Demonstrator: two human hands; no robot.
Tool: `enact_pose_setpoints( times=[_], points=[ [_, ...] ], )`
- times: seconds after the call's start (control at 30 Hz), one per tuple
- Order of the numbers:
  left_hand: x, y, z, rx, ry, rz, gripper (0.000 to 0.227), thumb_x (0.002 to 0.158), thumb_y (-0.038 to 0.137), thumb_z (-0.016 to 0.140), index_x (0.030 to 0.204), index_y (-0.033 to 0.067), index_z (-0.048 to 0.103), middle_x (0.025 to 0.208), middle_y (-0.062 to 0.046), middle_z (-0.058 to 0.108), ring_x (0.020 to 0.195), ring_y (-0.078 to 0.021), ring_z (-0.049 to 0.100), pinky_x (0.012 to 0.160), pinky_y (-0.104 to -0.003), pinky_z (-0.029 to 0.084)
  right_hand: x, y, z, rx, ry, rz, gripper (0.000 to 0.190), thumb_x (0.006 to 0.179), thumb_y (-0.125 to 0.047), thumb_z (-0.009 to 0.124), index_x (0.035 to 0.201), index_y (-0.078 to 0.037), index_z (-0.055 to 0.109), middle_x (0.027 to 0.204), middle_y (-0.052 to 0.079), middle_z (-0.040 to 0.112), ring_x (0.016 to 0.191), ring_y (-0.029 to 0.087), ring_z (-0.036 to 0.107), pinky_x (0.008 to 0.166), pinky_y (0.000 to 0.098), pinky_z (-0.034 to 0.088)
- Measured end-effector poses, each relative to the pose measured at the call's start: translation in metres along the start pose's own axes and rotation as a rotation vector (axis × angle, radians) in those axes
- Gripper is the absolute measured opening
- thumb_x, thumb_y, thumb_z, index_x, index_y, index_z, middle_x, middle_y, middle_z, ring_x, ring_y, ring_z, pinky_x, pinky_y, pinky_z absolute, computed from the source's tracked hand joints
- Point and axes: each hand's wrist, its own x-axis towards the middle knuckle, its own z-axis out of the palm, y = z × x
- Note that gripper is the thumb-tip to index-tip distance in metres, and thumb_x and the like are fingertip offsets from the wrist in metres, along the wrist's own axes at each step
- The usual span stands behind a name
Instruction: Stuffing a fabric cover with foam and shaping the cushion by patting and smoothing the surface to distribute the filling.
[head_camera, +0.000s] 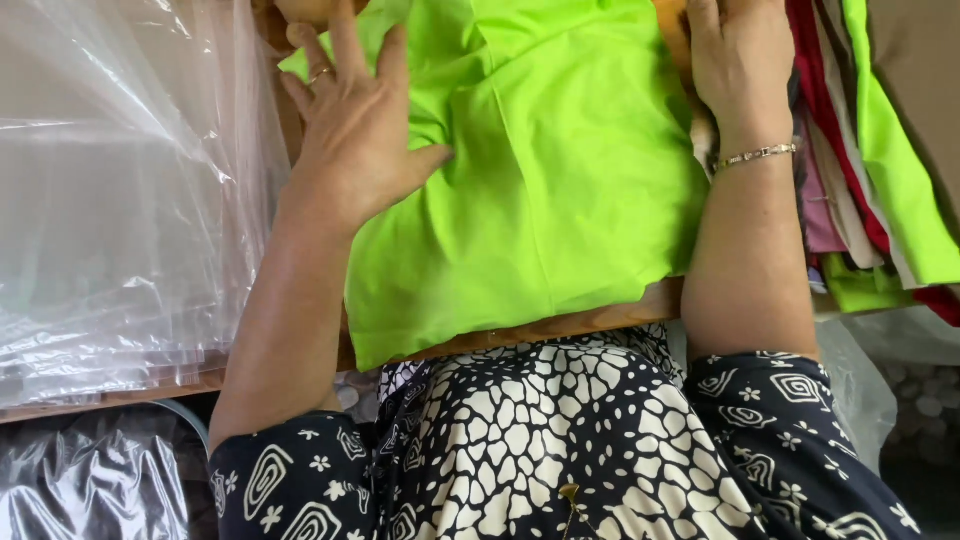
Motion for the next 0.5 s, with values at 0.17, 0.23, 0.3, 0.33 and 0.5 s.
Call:
enact_pose_setpoints(
  times=[0.17,0.23,0.3,0.33,0.5],
  points=[
    [0.042,0.015,0.042,0.073,0.178,0.070,0.055,0.097,0.048,0.045,0.140,0.0152,0.036,0.140,-0.024,0.027,0.127,-0.0549,0.013,0.098,-0.075,0.005,-0.011,-0.035,0.027,-0.175,-0.417,0.221,0.071,0.118,-0.055,0.026,0.062,-0.013,0.043,0.055,0.002,0.041,0.048,0.020,0.038,0.049,0.0371,0.032],
    [0.054,0.026,0.064,0.057,-0.198,-0.109,0.067,0.106,0.050,0.029,0.153,0.0213,-0.010,0.147,-0.010,-0.029,0.135,-0.0441,-0.023,0.107,-0.067,-0.014,-0.017,-0.049,0.053,-0.113,-0.421,0.094,0.051,0.109,-0.043,0.036,0.092,0.002,0.052,0.080,0.023,0.058,0.064,0.045,0.058,0.051,0.0557,0.044],
    [0.074,0.016,0.094,0.133,-0.130,-0.020,0.077,0.101,0.044,0.044,0.153,0.0207,-0.007,0.149,-0.013,-0.024,0.135,-0.0485,-0.019,0.107,-0.070,-0.009,-0.030,-0.126,0.002,0.003,-0.341,-0.061,0.040,0.104,-0.036,0.046,0.092,0.002,0.052,0.084,0.017,0.054,0.072,0.035,0.053,0.060,0.0468,0.043],
    [0.085,0.010,0.110,0.207,-0.065,0.066,0.088,0.095,0.038,0.060,0.154,0.0201,-0.004,0.150,-0.017,-0.019,0.135,-0.0529,-0.015,0.108,-0.073,-0.004,-0.037,-0.165,-0.023,0.119,-0.262,-0.218,0.031,0.098,-0.029,0.056,0.093,0.001,0.051,0.088,0.011,0.050,0.079,0.025,0.047,0.070,0.0378,0.043],
    [0.080,0.007,0.129,0.156,-0.001,0.234,0.047,0.087,0.010,0.052,0.114,0.0155,0.015,0.112,-0.011,0.004,0.101,-0.0385,0.006,0.080,-0.055,0.016,-0.025,-0.154,-0.012,0.174,-0.244,-0.235,0.018,0.096,-0.022,0.052,0.095,-0.004,0.049,0.076,0.015,0.052,0.058,0.035,0.052,0.050,0.0460,0.043]
  ],
)
